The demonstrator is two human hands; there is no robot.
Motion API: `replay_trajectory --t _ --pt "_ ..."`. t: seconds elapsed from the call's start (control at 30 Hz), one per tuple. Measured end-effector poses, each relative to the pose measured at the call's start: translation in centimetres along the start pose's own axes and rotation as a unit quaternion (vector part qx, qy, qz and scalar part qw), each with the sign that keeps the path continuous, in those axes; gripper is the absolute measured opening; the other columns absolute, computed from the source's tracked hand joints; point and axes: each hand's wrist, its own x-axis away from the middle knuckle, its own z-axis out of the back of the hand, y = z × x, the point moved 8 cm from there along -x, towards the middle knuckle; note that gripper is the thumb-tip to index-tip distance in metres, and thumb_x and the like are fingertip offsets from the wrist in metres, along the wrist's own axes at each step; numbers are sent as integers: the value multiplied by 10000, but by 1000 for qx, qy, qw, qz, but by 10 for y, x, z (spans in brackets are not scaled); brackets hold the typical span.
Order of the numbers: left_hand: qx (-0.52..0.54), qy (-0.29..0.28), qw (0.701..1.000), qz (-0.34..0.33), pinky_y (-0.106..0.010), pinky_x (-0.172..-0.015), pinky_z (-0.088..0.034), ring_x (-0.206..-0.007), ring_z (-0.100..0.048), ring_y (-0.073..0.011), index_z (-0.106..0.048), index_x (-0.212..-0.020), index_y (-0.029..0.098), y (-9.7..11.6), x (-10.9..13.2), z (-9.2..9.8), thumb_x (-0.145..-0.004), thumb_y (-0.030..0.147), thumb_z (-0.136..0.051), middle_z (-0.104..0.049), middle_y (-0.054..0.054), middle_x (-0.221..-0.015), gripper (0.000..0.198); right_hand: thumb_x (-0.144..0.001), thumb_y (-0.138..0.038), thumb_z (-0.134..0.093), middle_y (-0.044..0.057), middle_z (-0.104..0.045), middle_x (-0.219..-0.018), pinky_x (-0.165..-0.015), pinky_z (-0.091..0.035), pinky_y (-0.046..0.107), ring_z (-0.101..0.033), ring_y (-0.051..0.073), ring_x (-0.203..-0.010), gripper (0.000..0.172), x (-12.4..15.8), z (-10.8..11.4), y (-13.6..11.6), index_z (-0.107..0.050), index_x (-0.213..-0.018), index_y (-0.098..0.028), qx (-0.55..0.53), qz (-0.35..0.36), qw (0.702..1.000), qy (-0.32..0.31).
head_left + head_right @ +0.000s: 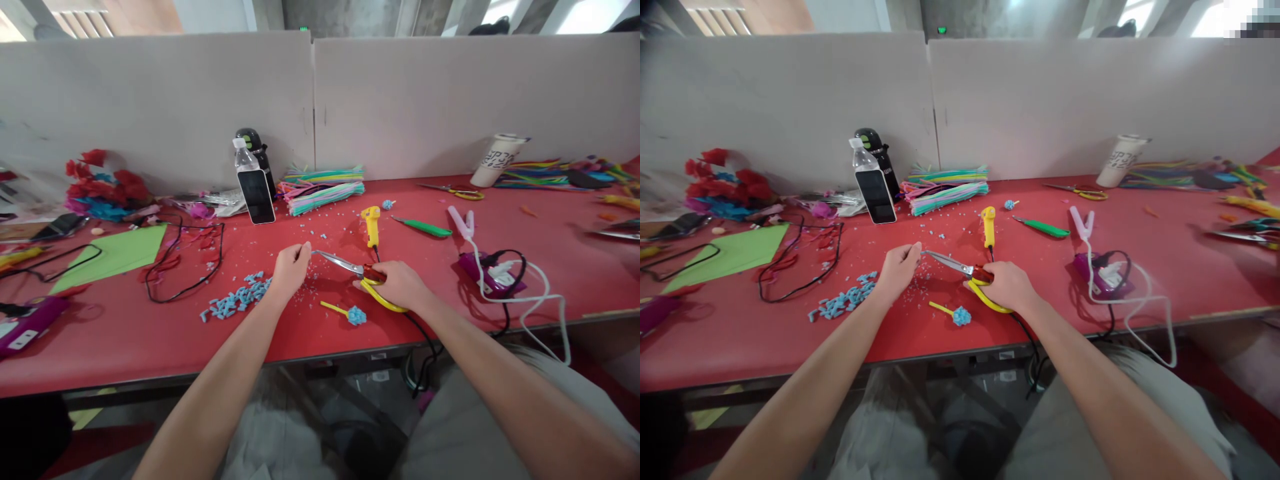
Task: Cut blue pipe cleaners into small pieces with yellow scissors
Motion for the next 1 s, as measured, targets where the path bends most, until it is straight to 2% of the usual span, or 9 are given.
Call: replay_trajectory --t 0.4,0.6,1.0 --pt "18 -6 1000 3 -211 -448 -224 -442 -278 -64 -359 -575 178 -5 -2 -3 -862 511 -426 -311 49 -477 444 -712 -674 -538 20 -560 -585 -500 -243 252 -473 126 -522 471 -1 0 0 -600 -608 -219 -13 8 1000 3" --pt "16 8 1000 -2 -216 -455 -228 -451 -281 -68 -352 -574 180 -4 -2 0 -874 513 -403 -309 46 -480 451 -685 -690 -554 13 -552 -579 -499 -233 253 -441 119 -515 488 -1 -1 2 -591 -600 -211 -14 1 1000 -3" --pt "25 -3 1000 6 -216 -446 -232 -432 -268 -61 -368 -559 175 -1 -1 -3 -872 509 -416 -306 49 -473 460 -678 -681 -575 0 -544 -571 -487 -236 250 -426 112 -504 471 0 -1 2 -587 -599 -216 -21 11 1000 -2"
